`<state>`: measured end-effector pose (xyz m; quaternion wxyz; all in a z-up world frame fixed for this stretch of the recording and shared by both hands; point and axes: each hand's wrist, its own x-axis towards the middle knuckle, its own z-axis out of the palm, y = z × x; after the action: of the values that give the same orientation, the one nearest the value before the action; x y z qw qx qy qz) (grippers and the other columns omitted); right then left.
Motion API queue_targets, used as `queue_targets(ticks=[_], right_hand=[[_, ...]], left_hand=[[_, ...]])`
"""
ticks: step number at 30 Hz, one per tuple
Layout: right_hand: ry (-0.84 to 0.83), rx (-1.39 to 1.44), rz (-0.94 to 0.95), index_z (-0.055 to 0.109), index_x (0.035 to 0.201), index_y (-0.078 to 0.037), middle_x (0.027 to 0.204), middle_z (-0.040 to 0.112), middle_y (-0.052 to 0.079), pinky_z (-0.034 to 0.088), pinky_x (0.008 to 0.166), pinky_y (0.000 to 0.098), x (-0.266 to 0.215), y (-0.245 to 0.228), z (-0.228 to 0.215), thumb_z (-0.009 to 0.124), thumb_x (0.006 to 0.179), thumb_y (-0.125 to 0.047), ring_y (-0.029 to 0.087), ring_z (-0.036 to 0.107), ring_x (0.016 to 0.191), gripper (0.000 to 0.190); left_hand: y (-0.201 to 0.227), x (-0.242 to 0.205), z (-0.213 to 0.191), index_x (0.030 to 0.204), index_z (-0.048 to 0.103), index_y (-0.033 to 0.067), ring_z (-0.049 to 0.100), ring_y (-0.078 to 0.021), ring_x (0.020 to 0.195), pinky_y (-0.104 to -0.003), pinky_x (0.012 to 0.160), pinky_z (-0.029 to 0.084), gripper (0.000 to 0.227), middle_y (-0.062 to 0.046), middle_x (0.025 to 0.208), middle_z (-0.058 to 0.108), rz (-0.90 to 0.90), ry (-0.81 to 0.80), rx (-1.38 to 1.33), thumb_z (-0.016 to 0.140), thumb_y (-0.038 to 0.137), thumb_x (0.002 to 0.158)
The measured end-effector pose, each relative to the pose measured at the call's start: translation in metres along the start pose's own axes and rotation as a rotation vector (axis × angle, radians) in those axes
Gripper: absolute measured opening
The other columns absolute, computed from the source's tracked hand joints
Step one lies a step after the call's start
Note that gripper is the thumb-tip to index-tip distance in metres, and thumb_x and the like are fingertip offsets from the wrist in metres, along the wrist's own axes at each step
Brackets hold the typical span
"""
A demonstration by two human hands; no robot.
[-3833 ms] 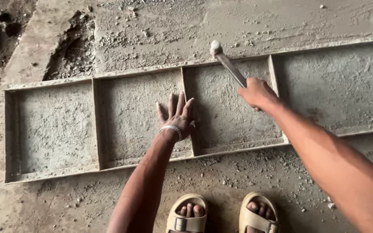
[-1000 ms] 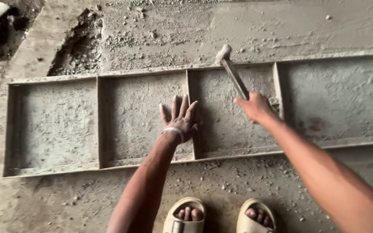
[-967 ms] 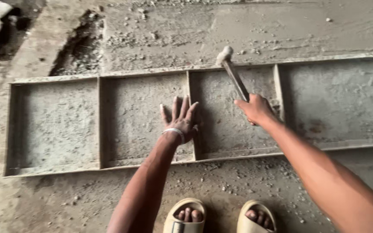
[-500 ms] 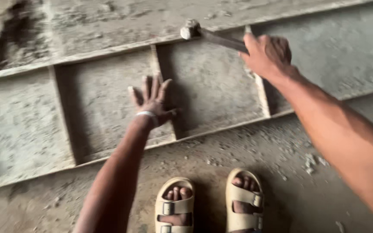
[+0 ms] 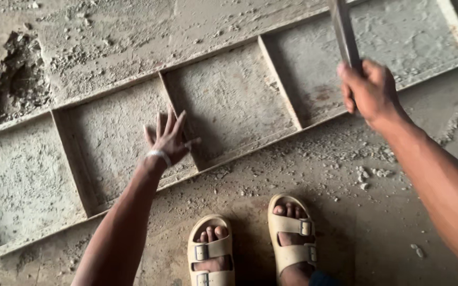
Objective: The person uses a hammer to repeatedly strike and break hardened concrete inside a segmented metal tray. The person holds the tray with one hand while striking the concrete with the other, creating debris that falls onto the floor.
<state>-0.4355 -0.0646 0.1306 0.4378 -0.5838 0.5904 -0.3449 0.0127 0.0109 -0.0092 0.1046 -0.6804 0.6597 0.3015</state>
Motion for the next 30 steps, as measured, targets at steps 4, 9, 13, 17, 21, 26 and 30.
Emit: queue_targets(ticks=[4,9,13,17,21,26,30], right_hand=[[0.078,0.023,-0.233,0.053,0.093,-0.013,0.065,0.052,-0.003,0.044,0.037,0.0263,0.001,-0.015,0.02,0.048,0.11,-0.055,0.007,0.05,0.046,0.046],[0.052,-0.734,-0.164,0.053,0.091,-0.011,0.057,0.045,-0.001,0.034,0.031,0.034,-0.012,0.024,0.051,0.033,0.107,-0.061,0.012,0.041,0.041,0.057],[-0.21,-0.995,0.128,0.058,0.085,-0.012,0.056,0.048,-0.001,0.037,0.038,0.0386,0.0,0.035,0.065,0.041,0.1,-0.065,0.017,0.047,0.044,0.058],[-0.119,-0.89,-0.019,0.059,0.084,-0.008,0.057,0.051,0.001,0.042,0.041,0.0402,-0.005,0.033,0.059,0.046,0.1,-0.065,0.019,0.05,0.046,0.061],[0.006,-0.646,-0.302,0.056,0.086,-0.005,0.058,0.051,0.002,0.04,0.047,0.0345,-0.017,0.03,0.075,0.041,0.112,-0.061,0.014,0.053,0.051,0.064],[-0.074,-0.481,0.49,0.056,0.092,-0.007,0.057,0.051,-0.001,0.037,0.034,0.0314,-0.021,0.037,0.091,0.043,0.105,-0.055,0.014,0.046,0.043,0.052],[-0.141,-0.132,0.512,0.056,0.091,-0.007,0.062,0.05,-0.002,0.036,0.035,0.0255,-0.028,0.042,0.094,0.051,0.105,-0.052,0.008,0.043,0.044,0.047]], left_hand=[[0.022,-0.05,0.028,0.163,-0.004,0.031,-0.023,-0.0329,0.153,-0.071,0.113,-0.015,0.113,-0.008,0.168,-0.024,-0.041,-0.134,0.123,0.046,0.088,0.08],[0.028,-0.071,0.044,0.163,-0.001,0.0341,-0.022,-0.0324,0.154,-0.072,0.117,-0.014,0.103,-0.005,0.169,-0.02,0.001,-0.014,0.094,0.039,0.085,0.083],[0.027,-0.069,0.04,0.162,0.0,0.0341,-0.024,-0.0326,0.153,-0.068,0.115,-0.018,0.105,-0.006,0.169,-0.023,-0.023,-0.086,0.065,0.042,0.086,0.081],[0.031,-0.068,0.039,0.163,0.0,0.0334,-0.024,-0.0318,0.154,-0.069,0.115,-0.02,0.106,-0.005,0.169,-0.021,-0.014,-0.081,0.085,0.041,0.086,0.081],[0.026,-0.07,0.03,0.162,0.001,0.038,-0.024,-0.0306,0.154,-0.066,0.116,-0.021,0.106,-0.004,0.17,-0.023,-0.046,-0.127,0.022,0.041,0.089,0.078],[0.03,-0.073,0.033,0.162,0.005,0.0396,-0.026,-0.029,0.155,-0.065,0.117,-0.021,0.106,-0.002,0.17,-0.021,-0.026,-0.098,-0.052,0.044,0.089,0.076],[0.027,-0.07,0.036,0.163,0.004,0.0379,-0.026,-0.0283,0.153,-0.067,0.116,-0.021,0.109,-0.002,0.17,-0.02,-0.03,-0.092,-0.006,0.045,0.089,0.076]])
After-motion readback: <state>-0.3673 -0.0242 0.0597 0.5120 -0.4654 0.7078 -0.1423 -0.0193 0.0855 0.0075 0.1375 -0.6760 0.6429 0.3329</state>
